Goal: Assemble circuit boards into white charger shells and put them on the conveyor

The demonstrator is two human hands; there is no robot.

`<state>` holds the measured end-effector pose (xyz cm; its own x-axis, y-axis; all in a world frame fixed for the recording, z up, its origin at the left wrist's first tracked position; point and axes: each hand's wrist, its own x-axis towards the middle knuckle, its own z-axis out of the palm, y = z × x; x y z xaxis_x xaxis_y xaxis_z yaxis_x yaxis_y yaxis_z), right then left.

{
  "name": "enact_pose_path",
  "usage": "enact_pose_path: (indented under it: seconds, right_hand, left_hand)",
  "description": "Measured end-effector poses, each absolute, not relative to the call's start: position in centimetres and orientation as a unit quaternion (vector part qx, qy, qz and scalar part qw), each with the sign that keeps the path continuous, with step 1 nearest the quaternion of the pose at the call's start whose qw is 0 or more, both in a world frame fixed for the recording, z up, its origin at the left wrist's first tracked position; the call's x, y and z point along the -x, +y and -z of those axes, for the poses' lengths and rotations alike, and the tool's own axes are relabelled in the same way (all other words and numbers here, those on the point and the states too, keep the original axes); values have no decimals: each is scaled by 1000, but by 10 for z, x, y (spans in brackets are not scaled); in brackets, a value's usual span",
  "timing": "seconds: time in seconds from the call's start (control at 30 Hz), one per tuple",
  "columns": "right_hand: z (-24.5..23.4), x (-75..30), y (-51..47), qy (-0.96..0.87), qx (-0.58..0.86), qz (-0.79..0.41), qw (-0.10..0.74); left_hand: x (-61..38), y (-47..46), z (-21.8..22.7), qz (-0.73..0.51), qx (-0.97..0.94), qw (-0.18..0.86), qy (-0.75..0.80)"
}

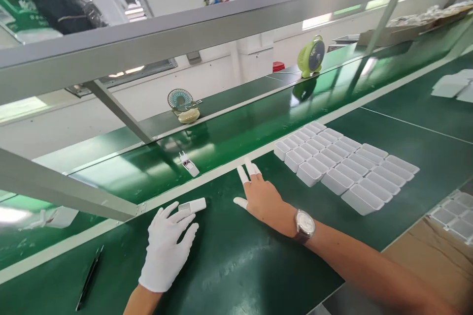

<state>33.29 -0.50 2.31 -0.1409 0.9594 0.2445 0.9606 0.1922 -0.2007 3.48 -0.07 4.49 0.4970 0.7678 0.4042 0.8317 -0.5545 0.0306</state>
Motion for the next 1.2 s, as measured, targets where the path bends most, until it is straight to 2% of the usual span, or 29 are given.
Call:
enact_pose_path:
  seconds: [0.33, 0.67, 0.8, 0.93, 1.2]
  right_hand:
    - [-42, -333, -15, -784, 582, -142, 163]
    - [-25, -361, -6, -870, 476, -51, 114]
    - [-23, -362, -10, -897, 426, -43, 107]
    - [-30, -353, -12, -895, 421, -89, 118]
    - [-34, -356, -6, -895, 401, -174, 93]
  left_hand:
    - [-24, 1, -28, 240, 858, 28, -452]
    - [-31, -5, -35, 226, 860, -13, -457]
    - [-35, -13, -37, 225, 825, -61, -515]
    - [-43, -18, -33, 256, 729, -107, -625]
    - [-52, -28, -38, 254, 664, -314, -629]
